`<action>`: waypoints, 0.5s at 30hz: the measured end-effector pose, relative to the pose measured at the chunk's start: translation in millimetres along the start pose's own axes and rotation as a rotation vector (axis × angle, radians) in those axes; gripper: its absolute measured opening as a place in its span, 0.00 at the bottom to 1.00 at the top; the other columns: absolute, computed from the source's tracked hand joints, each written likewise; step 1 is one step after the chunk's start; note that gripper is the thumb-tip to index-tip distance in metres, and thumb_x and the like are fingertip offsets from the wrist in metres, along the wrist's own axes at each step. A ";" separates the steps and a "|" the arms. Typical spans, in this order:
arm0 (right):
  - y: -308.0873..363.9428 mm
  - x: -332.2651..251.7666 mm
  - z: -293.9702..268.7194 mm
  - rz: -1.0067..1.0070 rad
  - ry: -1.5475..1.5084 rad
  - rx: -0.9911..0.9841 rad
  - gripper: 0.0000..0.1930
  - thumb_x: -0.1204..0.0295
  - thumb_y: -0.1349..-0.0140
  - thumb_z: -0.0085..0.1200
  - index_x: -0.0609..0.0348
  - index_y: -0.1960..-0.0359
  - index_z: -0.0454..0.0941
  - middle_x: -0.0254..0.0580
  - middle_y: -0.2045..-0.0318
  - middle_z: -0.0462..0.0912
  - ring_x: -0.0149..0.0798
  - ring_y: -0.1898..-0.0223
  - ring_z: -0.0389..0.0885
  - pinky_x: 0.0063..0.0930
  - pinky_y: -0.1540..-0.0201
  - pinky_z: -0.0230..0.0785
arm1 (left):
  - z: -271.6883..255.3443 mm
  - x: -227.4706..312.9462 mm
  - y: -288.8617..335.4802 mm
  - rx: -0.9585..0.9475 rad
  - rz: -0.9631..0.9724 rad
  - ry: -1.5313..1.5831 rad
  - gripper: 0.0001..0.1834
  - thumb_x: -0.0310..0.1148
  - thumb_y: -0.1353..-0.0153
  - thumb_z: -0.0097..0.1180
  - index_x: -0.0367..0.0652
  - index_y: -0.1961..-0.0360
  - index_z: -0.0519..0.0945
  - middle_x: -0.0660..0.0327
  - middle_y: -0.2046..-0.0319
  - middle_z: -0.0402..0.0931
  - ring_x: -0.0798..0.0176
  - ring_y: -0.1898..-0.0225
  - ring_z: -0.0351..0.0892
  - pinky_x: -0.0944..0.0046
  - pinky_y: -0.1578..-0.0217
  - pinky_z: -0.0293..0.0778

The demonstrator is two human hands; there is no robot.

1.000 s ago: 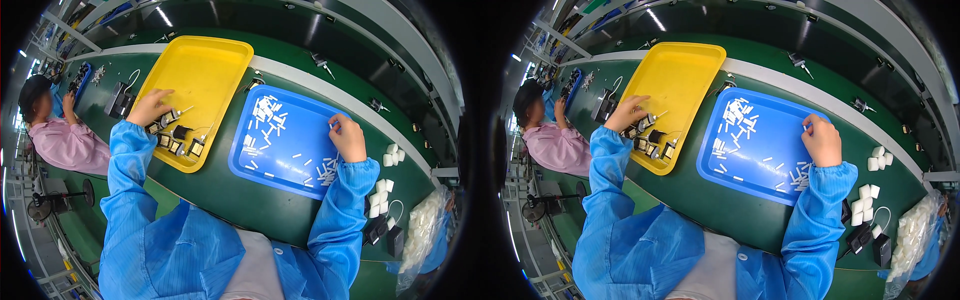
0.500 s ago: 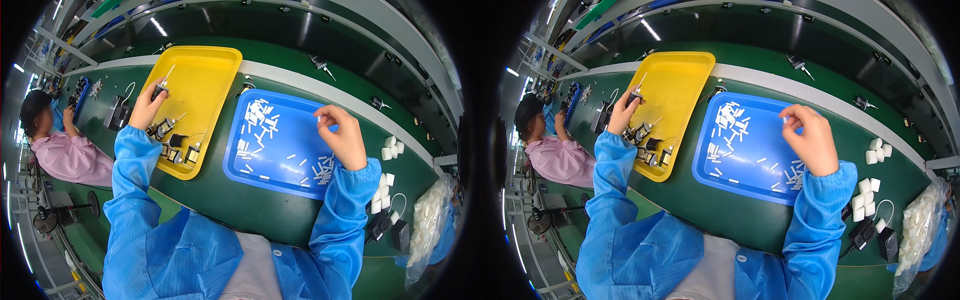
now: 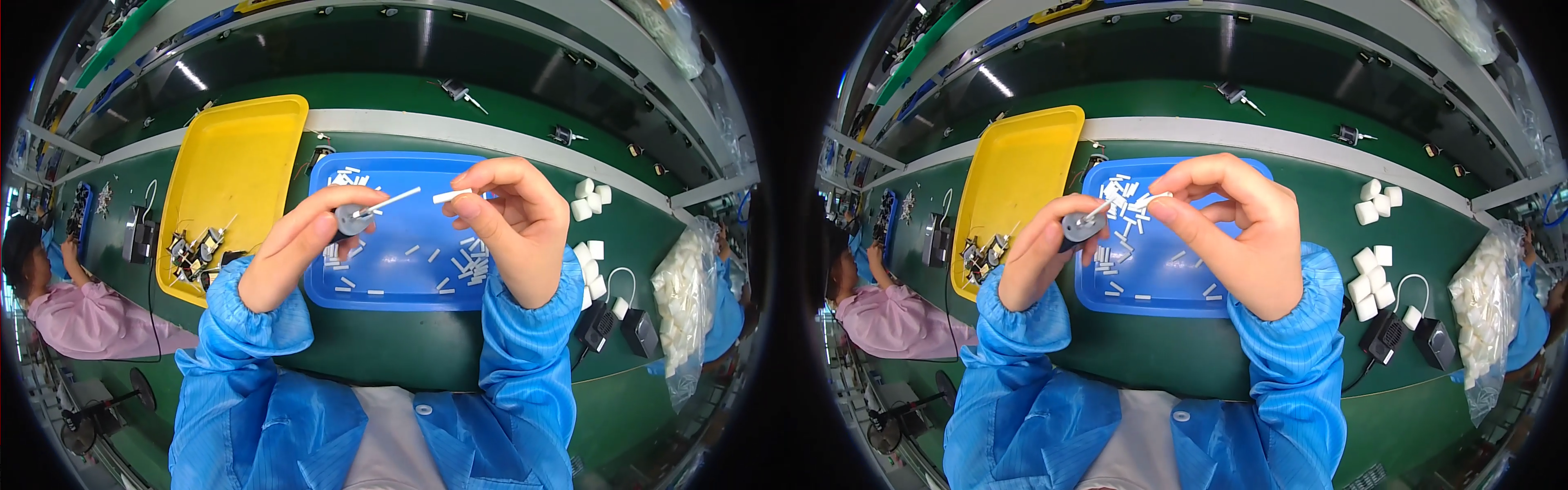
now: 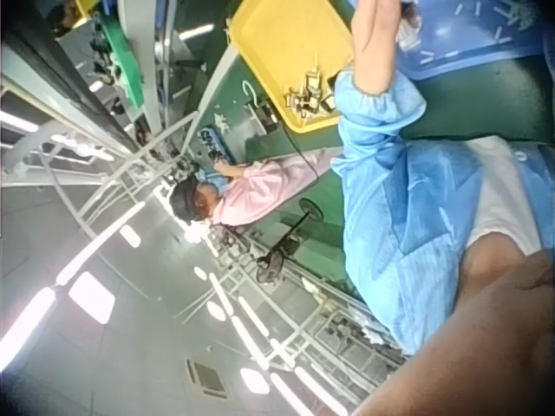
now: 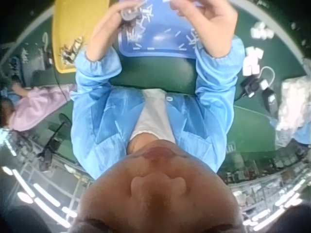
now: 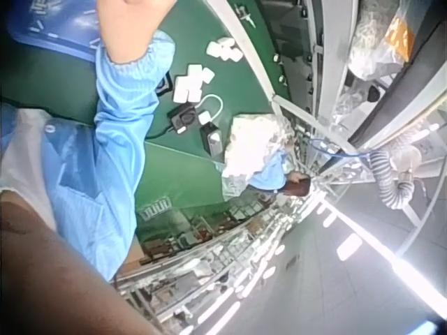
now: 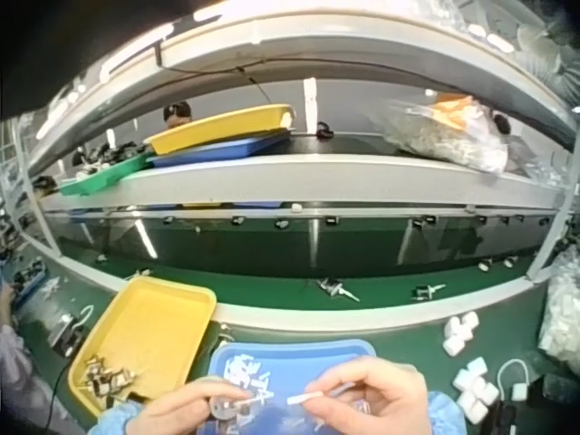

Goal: The person assembles electronic components by hand, inserting small white plastic pins into grey component bases on an industrial assembly line.

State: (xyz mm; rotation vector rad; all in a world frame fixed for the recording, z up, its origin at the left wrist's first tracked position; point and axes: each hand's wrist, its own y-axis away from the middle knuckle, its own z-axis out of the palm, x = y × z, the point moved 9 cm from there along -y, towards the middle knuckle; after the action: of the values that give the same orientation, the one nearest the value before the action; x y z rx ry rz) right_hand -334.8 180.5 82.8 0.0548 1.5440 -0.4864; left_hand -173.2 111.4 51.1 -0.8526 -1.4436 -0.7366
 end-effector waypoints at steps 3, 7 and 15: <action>1.4 -1.3 -3.5 0.003 0.009 0.028 0.08 0.77 0.46 0.62 0.63 0.64 0.79 0.38 0.66 0.80 0.29 0.63 0.79 0.20 0.63 0.75 | 2.1 2.6 -6.9 0.067 0.044 -0.012 0.20 0.29 0.39 0.53 0.42 0.45 0.71 0.60 0.58 0.68 0.67 0.59 0.69 0.69 0.59 0.70; 2.9 -2.2 -6.9 -0.011 0.038 0.059 0.08 0.78 0.46 0.62 0.63 0.64 0.79 0.38 0.66 0.80 0.29 0.63 0.79 0.21 0.63 0.76 | -5.1 17.0 -6.2 0.213 0.195 -0.468 0.27 0.14 0.59 0.65 0.42 0.54 0.77 0.59 0.61 0.72 0.61 0.59 0.75 0.67 0.59 0.74; 1.1 -6.0 -2.2 -0.042 0.106 0.038 0.07 0.78 0.46 0.61 0.63 0.65 0.79 0.38 0.68 0.81 0.29 0.65 0.80 0.21 0.65 0.76 | 2.9 29.6 2.0 0.242 0.241 -0.635 0.20 0.19 0.56 0.65 0.43 0.59 0.80 0.55 0.67 0.80 0.56 0.67 0.81 0.65 0.67 0.76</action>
State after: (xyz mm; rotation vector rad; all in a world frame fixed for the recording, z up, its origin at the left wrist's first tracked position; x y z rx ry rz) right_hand -336.3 183.9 88.2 0.0787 1.6420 -0.5538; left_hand -172.5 117.1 80.4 -1.0996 -1.8940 -0.0934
